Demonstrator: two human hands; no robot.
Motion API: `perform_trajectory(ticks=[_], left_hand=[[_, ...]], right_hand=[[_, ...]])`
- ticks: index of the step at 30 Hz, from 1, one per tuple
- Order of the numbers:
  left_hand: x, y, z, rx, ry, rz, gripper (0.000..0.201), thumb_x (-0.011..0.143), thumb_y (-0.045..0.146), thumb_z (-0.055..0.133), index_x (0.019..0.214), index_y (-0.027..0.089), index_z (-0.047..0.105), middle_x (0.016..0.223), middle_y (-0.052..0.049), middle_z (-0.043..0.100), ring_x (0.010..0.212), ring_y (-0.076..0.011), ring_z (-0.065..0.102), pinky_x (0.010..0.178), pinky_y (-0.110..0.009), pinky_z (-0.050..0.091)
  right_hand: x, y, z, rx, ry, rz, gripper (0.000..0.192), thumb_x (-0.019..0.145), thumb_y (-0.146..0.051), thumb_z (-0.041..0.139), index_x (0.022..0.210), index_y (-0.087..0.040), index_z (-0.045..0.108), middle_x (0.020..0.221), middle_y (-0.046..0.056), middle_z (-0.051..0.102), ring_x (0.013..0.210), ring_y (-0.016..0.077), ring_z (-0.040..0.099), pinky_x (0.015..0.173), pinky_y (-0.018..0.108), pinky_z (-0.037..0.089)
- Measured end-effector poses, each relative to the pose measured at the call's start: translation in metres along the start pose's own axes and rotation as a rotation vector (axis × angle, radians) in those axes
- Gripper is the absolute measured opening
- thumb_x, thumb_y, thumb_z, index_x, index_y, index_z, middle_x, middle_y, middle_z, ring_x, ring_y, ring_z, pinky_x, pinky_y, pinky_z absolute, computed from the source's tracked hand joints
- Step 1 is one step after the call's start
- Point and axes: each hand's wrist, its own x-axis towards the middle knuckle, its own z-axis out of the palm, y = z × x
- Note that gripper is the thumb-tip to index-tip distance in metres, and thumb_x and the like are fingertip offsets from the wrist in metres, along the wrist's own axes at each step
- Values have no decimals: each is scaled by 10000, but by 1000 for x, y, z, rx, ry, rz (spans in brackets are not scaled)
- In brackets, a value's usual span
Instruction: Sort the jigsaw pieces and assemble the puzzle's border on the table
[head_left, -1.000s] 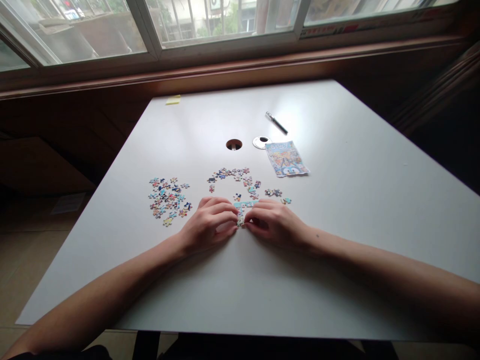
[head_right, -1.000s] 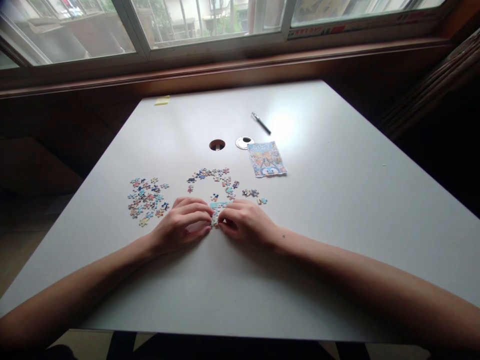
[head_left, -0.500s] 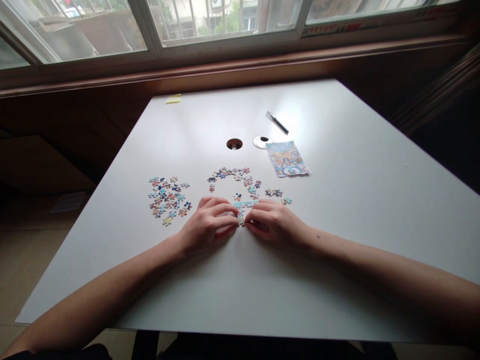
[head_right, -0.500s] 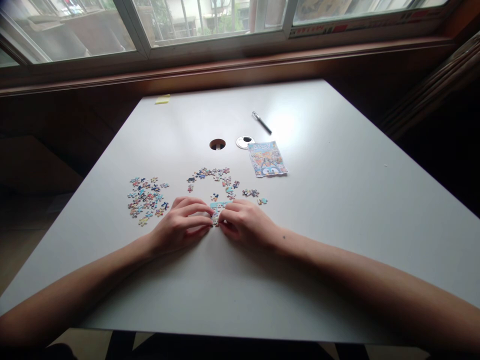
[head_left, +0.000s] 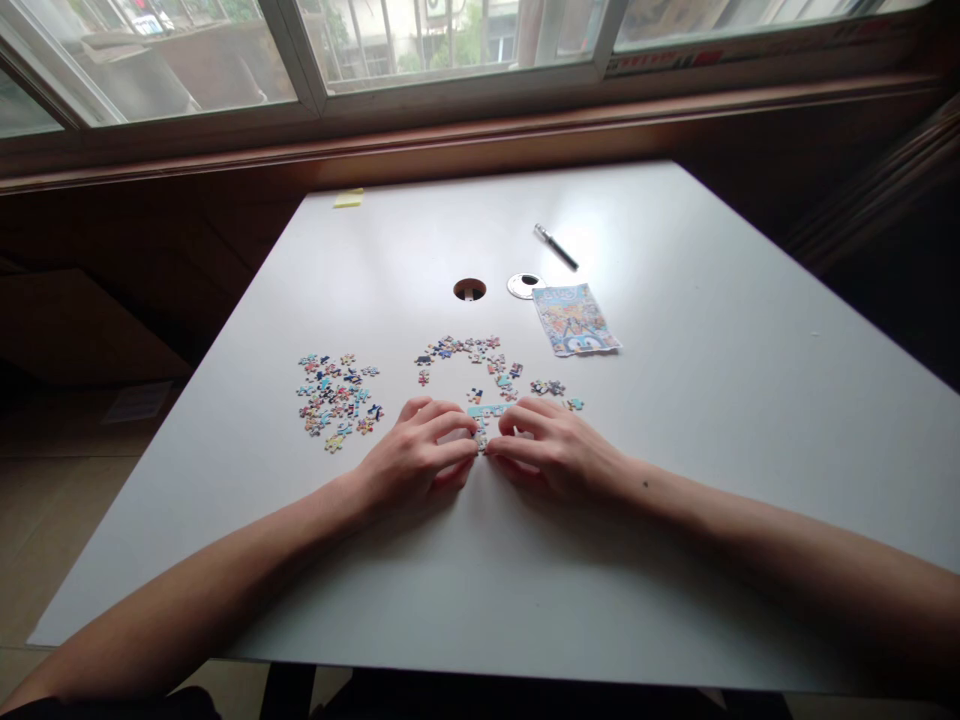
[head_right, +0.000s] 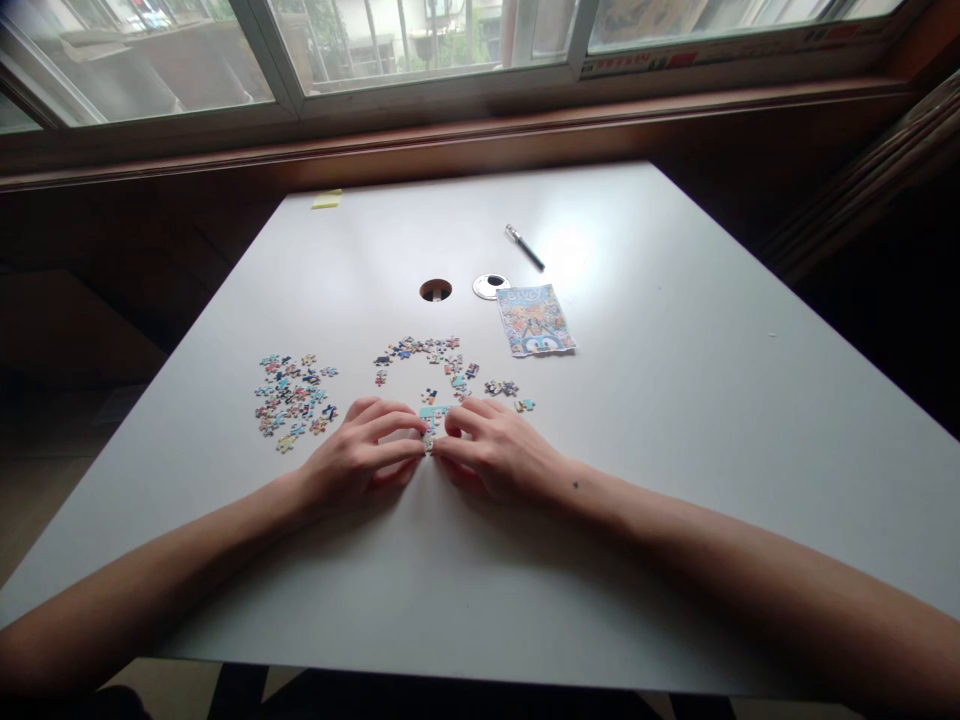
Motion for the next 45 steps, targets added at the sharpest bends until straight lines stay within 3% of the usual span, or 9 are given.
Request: perform_trajectory(ticks=[4, 10, 17, 26, 45], left_hand=[[-1, 0, 0, -5, -22, -8, 166, 904, 168, 612, 1045, 229, 674, 1166, -76, 685, 1116, -231, 604, 996, -410, 433], [-1, -1, 0, 5, -24, -92, 247, 906, 237, 620, 1150, 219, 653, 1254, -99, 651, 1225, -282, 545, 1047, -453, 420], [-1, -2, 1, -18, -6, -93, 256, 904, 221, 625, 1159, 221, 643, 1304, -92, 646, 1260, -276, 535, 1071, -457, 404], [1, 1, -3, -10, 26, -28, 122, 892, 171, 624, 988, 219, 681, 1163, -57, 702, 1146, -250, 588, 1005, -432, 421], [-2, 2, -1, 32, 35, -12, 125, 878, 183, 640, 981, 224, 697, 1031, -59, 684, 1006, -226, 579, 947, -419, 422]], right_hand=[[-2, 3, 0, 30, 8, -18, 213, 919, -171, 589, 1115, -228, 652, 1107, 110, 642, 987, 228, 554, 855, 395, 488], [-4, 11, 0, 77, 102, 90, 150, 881, -173, 619, 1024, -217, 634, 1045, 84, 685, 990, 242, 579, 880, 426, 499], [-5, 11, -2, 61, 1, -34, 258, 904, -196, 624, 1155, -240, 663, 1270, 107, 642, 1199, 272, 521, 981, 460, 477], [-4, 11, -1, 81, -9, -40, 229, 906, -203, 632, 1126, -238, 686, 1262, 111, 629, 1210, 277, 496, 983, 460, 474], [-5, 12, 0, 83, -51, -7, 246, 932, -225, 605, 1169, -234, 666, 1243, 122, 605, 1198, 288, 465, 985, 484, 460]])
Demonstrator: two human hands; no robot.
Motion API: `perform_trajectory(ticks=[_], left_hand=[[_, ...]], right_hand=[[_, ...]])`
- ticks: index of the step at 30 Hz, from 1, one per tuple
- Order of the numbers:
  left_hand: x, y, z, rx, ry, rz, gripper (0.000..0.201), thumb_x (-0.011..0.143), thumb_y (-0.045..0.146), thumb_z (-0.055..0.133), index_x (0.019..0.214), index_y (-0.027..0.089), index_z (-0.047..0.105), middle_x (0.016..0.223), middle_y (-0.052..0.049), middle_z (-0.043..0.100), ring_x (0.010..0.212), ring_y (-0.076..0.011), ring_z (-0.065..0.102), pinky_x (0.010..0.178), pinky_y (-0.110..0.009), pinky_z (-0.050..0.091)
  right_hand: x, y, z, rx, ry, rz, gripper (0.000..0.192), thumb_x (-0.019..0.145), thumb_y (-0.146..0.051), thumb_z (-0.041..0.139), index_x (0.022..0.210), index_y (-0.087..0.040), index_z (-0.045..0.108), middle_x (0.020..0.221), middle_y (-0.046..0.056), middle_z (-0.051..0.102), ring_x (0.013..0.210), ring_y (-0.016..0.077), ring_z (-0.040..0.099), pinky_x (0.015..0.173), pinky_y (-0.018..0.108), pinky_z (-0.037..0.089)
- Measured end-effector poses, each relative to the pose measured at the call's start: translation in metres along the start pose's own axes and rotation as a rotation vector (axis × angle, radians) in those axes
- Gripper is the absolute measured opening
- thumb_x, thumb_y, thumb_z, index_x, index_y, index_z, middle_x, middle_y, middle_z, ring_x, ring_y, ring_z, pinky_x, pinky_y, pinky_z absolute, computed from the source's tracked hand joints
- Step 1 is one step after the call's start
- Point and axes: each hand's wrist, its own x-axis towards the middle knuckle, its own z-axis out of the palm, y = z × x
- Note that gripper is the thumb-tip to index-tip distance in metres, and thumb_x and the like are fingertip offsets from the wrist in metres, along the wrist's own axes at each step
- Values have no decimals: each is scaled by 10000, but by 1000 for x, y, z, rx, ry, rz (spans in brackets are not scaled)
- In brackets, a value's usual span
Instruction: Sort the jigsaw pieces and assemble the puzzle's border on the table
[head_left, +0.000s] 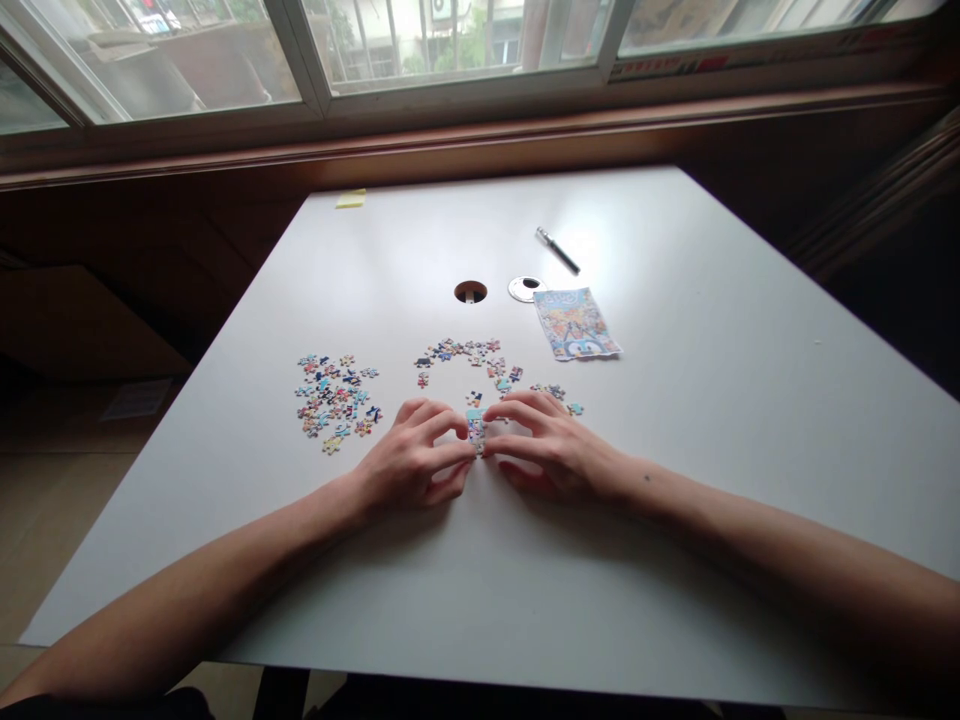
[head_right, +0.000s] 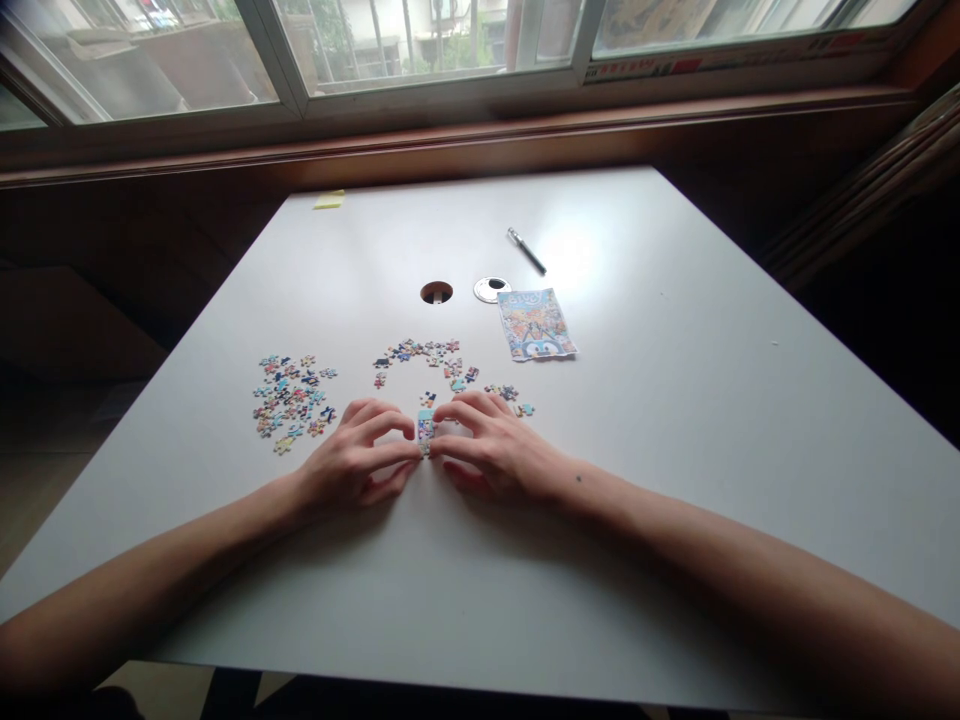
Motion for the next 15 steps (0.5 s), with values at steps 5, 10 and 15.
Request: perform_trajectory(ticks=[5, 10, 15], left_hand=[[1, 0, -1, 14, 7, 24, 159, 871, 198, 643, 1021, 229, 689, 1002, -57, 676, 959, -213, 572, 927, -408, 416], [2, 0, -2, -2, -8, 44, 117, 896, 176, 611, 963, 227, 691, 891, -29, 673, 869, -178, 574, 906, -389, 398], [3, 0, -2, -8, -20, 42, 115, 907, 177, 590, 941, 219, 692, 813, -17, 650, 800, -163, 552, 887, -376, 390]], right_hand=[[1, -1, 0, 2, -12, 10, 256, 932, -221, 606, 1181, -243, 660, 1249, 120, 595, 1207, 284, 458, 988, 483, 451], [0, -2, -1, -10, -20, 3, 242, 939, -218, 592, 1172, -233, 655, 1249, 115, 590, 1205, 282, 449, 1000, 470, 431], [0, -4, -2, -26, -34, 5, 238, 941, -205, 579, 1162, -232, 663, 1144, 108, 600, 1068, 252, 468, 926, 422, 436]])
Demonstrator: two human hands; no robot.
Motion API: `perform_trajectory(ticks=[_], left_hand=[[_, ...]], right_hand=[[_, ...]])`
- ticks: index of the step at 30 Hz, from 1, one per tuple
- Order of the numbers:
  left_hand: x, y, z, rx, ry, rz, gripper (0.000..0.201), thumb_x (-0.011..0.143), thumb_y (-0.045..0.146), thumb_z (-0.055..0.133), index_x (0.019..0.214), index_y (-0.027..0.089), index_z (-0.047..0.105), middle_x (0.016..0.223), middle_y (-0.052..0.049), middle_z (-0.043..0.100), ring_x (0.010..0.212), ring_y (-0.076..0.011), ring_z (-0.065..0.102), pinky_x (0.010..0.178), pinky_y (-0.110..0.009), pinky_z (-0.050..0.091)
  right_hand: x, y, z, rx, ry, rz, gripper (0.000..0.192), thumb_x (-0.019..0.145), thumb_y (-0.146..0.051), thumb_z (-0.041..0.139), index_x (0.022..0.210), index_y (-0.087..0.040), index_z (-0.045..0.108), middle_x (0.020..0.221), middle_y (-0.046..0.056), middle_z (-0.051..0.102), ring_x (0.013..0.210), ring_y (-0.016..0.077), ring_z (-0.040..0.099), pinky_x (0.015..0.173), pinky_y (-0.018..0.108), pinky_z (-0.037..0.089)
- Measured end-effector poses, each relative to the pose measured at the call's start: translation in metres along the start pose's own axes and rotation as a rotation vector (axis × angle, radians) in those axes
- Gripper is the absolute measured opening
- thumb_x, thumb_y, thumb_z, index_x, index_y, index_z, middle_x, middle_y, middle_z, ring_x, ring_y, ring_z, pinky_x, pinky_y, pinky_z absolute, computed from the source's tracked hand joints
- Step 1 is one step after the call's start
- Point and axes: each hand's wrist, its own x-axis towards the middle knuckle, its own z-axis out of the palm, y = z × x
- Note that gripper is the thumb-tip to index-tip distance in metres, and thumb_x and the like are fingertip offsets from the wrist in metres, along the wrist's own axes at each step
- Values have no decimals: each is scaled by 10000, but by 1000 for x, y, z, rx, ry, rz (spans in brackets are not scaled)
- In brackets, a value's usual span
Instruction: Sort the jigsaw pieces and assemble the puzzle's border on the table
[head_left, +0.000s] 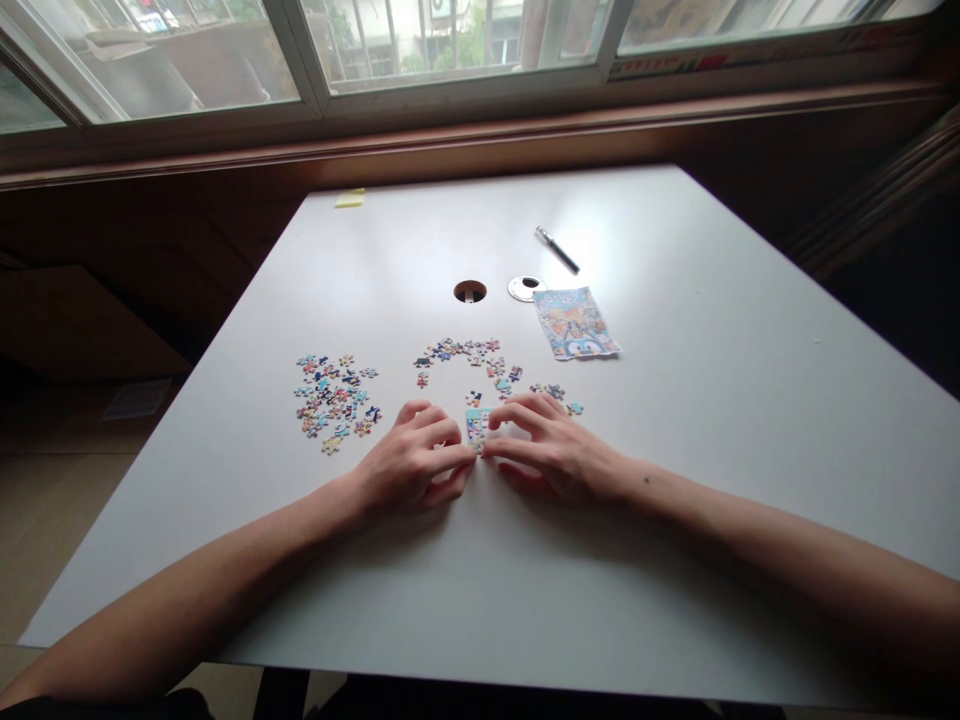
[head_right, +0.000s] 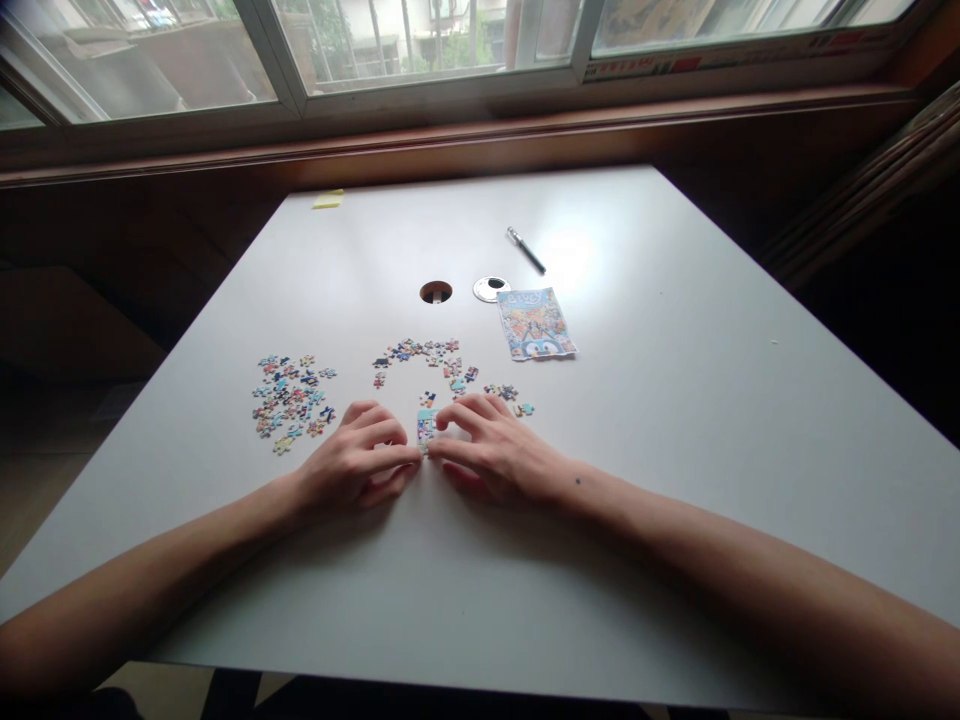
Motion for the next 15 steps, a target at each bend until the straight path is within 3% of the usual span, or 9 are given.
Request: perform_trajectory(ticks=[4, 12, 15], left_hand=[[0, 0, 1, 21, -14, 9, 115, 906, 193, 585, 951, 214, 689, 758, -9, 627, 762, -163, 529, 876, -369, 386], [-1, -1, 1, 17, -39, 6, 103, 911, 179, 553, 908, 219, 647, 676, 18, 586, 701, -154, 519, 856, -351, 380], [-2, -1, 1, -37, -34, -26, 101, 880, 162, 531, 951, 205, 588, 746, 3, 619, 728, -160, 536, 857, -347, 398]], right_hand=[[1, -1, -1, -17, -5, 19, 187, 942, -224, 580, 1097, -239, 684, 997, 86, 584, 898, 213, 438, 842, 374, 420], [2, -1, 1, -61, -21, -46, 183, 939, -201, 555, 1104, -227, 631, 857, 34, 621, 798, 189, 482, 837, 372, 386], [3, 1, -2, 49, 128, 91, 165, 883, -177, 576, 1043, -214, 590, 776, 8, 599, 717, 169, 511, 791, 347, 418]])
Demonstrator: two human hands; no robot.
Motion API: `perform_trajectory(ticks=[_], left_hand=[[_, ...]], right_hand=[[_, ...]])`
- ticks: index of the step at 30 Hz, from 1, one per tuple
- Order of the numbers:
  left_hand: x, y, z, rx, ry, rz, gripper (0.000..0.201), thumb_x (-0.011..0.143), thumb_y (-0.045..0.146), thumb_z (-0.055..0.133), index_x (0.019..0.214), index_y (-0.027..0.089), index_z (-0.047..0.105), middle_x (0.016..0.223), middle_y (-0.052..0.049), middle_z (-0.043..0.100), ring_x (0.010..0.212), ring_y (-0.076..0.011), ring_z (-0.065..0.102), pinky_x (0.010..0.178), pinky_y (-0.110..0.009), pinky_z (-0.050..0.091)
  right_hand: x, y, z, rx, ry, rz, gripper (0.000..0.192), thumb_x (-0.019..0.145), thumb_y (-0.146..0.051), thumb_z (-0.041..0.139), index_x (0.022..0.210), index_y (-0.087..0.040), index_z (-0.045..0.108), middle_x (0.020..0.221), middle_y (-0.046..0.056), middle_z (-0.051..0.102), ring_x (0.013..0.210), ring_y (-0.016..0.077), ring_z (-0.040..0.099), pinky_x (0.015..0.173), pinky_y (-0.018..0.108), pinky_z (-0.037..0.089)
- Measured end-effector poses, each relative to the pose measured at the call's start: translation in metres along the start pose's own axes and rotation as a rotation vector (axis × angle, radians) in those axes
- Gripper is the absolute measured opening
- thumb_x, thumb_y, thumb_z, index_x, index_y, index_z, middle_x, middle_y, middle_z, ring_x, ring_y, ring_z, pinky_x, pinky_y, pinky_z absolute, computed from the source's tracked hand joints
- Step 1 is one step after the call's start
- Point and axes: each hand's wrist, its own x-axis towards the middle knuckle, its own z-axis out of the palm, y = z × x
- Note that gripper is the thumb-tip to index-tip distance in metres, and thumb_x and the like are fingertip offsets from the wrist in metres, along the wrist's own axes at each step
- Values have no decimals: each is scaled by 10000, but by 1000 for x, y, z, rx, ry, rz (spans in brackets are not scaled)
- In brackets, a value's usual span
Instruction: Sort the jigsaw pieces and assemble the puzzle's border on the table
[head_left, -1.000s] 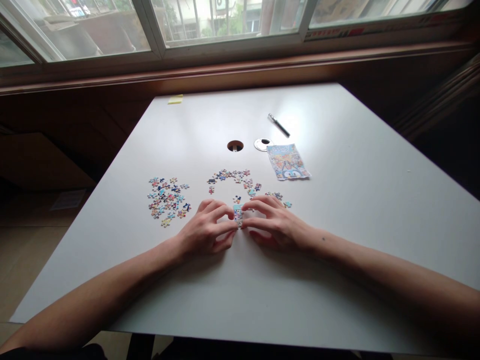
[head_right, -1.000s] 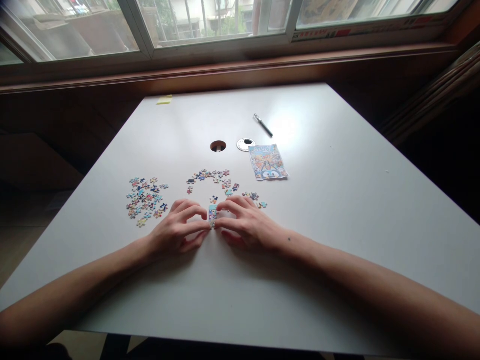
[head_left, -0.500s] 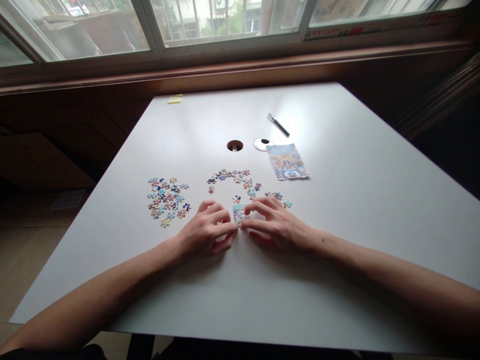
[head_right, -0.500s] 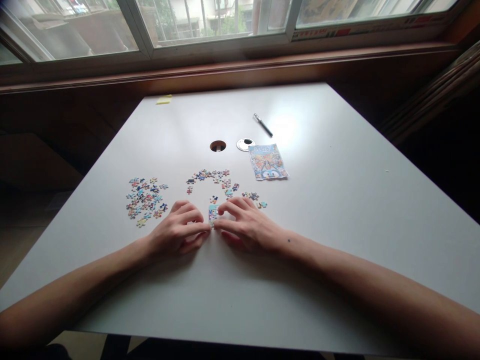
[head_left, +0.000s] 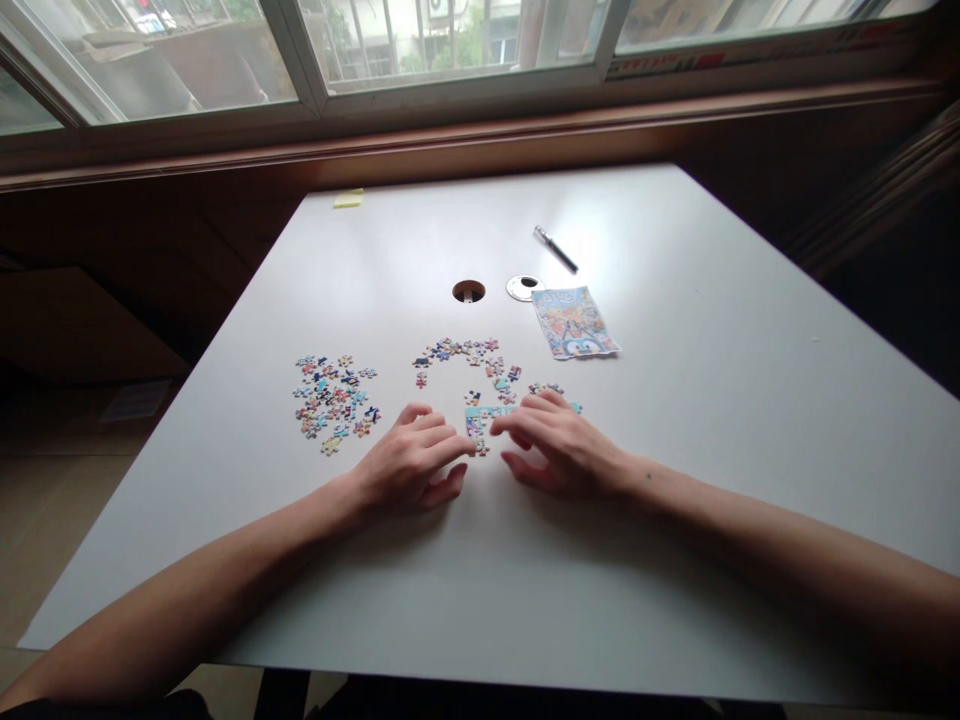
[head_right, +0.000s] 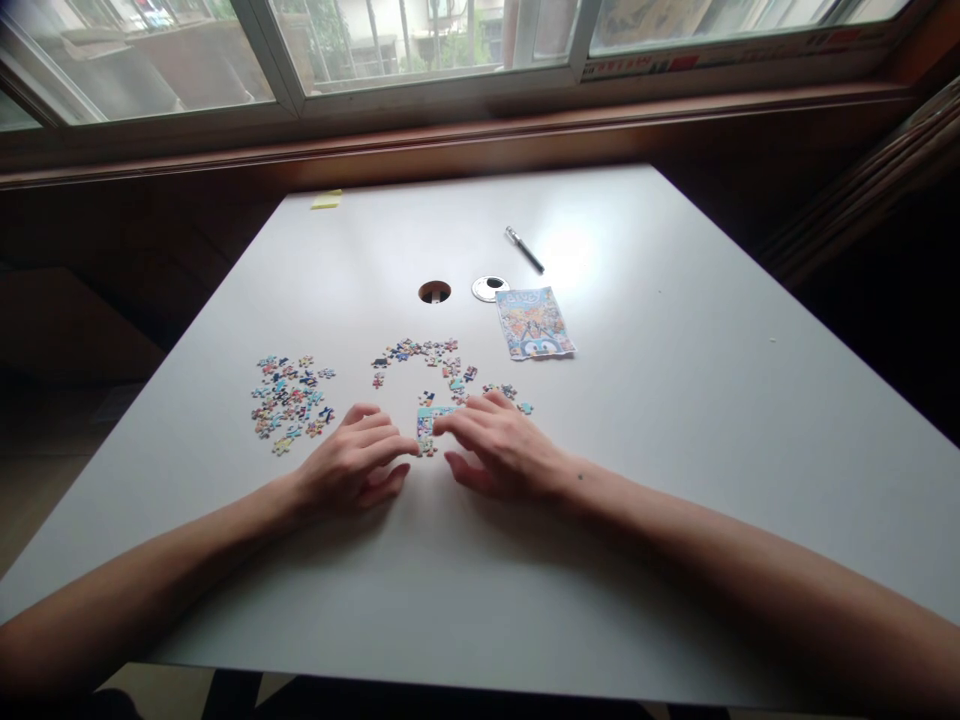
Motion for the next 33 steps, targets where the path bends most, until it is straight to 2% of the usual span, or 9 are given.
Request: perform_trajectory(ticks=[2, 6, 9, 13, 16, 19, 27, 33], left_hand=[[0, -1, 0, -39, 25, -51, 77, 839, 136, 499, 871, 202, 520, 740, -4, 596, 698, -160, 506, 801, -332, 410], [-1, -2, -4, -141, 16, -140, 123, 714, 135, 436, 737, 226, 356, 665, -2, 470, 628, -173, 401, 659, -322, 378], [-1, -3, -9, -225, -37, -149, 152, 649, 155, 395, 714, 231, 281, 622, 2, 395, 582, -178, 336, 590, -330, 332], [0, -3, -12, -260, -92, -114, 168, 656, 159, 363, 711, 227, 219, 584, 3, 338, 550, -184, 287, 545, -345, 281], [-1, -5, -12, -269, -118, -90, 165, 662, 159, 355, 707, 222, 209, 578, 4, 344, 537, -180, 280, 562, -345, 305], [-3, -7, -10, -262, -155, -85, 155, 659, 164, 360, 697, 219, 221, 576, 4, 361, 531, -176, 295, 593, -340, 335], [-3, -9, -11, -212, -194, -55, 126, 644, 179, 367, 702, 219, 263, 595, -2, 413, 532, -175, 318, 592, -342, 327], [-2, -9, -11, -276, -194, -73, 95, 693, 192, 348, 712, 217, 258, 601, -1, 420, 539, -172, 315, 602, -347, 335]], right_hand=[[3, 5, -7, 60, 122, 205, 102, 844, -165, 578, 928, -217, 553, 715, -10, 558, 645, 152, 502, 701, 315, 423], [7, 31, -31, 110, 140, 540, 110, 809, -189, 598, 801, -234, 498, 653, -29, 528, 561, 131, 458, 545, 277, 359], [4, 55, -43, 107, 178, 623, 116, 772, -188, 622, 779, -238, 518, 592, -46, 481, 535, 123, 409, 544, 283, 340], [-4, 80, -42, 285, 365, 729, 115, 766, -217, 615, 775, -244, 504, 565, -50, 451, 496, 114, 337, 491, 280, 268], [-8, 87, -36, 427, 473, 768, 102, 764, -220, 589, 787, -246, 493, 553, -46, 456, 464, 111, 299, 455, 275, 216], [-9, 88, -34, 482, 515, 765, 106, 747, -213, 573, 770, -246, 474, 540, -47, 436, 458, 114, 298, 442, 269, 207], [-7, 88, -34, 581, 525, 765, 139, 739, -226, 557, 759, -259, 424, 503, -60, 355, 448, 121, 270, 433, 267, 182], [-7, 88, -33, 584, 516, 767, 142, 743, -232, 559, 754, -258, 420, 498, -59, 347, 448, 122, 281, 439, 270, 191]])
